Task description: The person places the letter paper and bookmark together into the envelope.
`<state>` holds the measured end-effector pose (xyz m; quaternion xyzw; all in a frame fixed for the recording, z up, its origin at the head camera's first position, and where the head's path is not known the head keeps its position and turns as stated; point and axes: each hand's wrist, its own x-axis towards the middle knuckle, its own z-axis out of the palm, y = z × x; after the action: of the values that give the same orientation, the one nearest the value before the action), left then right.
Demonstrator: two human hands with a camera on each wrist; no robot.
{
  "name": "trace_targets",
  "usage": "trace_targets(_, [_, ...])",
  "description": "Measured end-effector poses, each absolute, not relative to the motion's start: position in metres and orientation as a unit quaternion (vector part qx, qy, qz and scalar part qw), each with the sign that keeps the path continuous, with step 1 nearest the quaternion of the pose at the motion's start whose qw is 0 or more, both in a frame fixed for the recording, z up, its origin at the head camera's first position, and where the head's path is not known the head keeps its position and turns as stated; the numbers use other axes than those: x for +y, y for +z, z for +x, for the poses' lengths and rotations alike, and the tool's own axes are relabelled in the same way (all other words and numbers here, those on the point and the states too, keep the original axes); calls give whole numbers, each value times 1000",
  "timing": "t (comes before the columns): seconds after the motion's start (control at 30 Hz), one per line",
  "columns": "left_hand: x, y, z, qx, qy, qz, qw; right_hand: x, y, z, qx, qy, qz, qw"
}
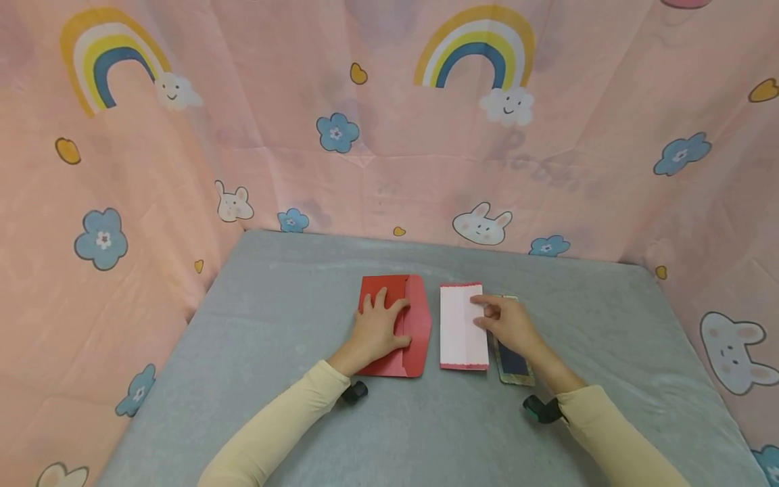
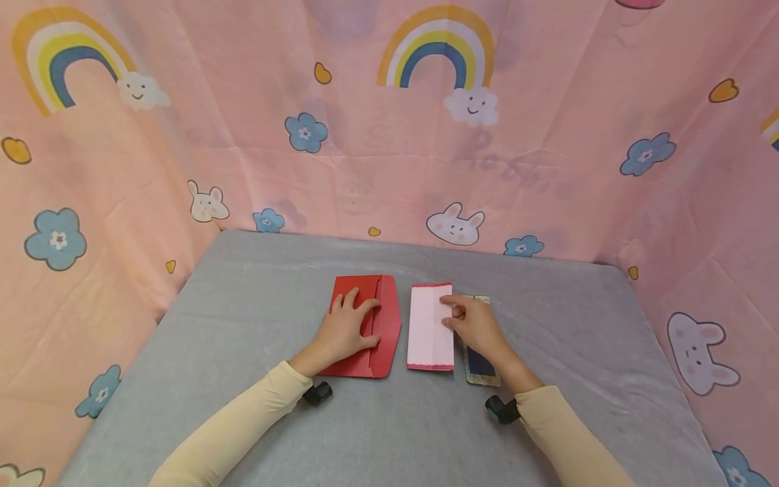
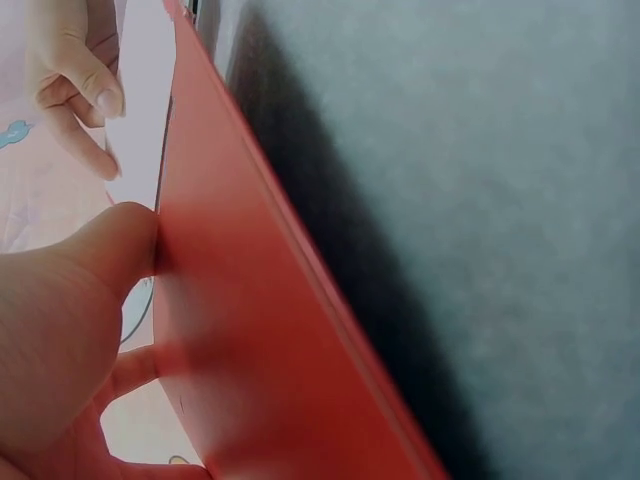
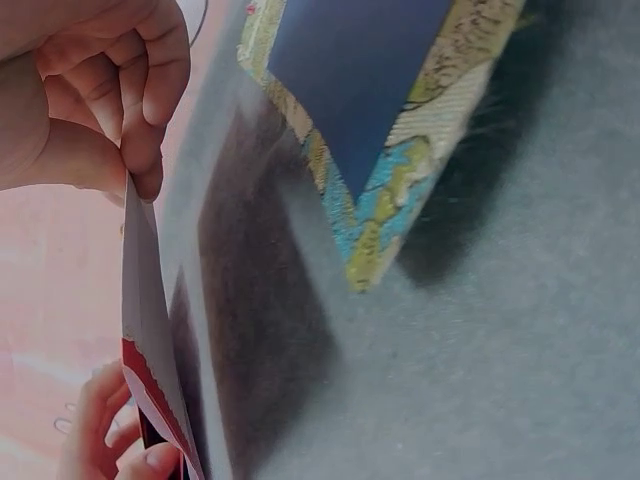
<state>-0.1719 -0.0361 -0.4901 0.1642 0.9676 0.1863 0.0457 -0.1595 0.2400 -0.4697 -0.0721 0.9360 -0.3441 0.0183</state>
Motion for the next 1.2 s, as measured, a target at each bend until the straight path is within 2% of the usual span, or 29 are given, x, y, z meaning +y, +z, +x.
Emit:
trace_targets(0.77, [-37, -490, -172, 967, 185, 167, 46, 227, -458, -168, 934, -347, -82, 27])
trace_targets(1.2, [-37, -488, -171, 966, 188, 168, 49, 215, -456, -177, 934, -345, -89, 13])
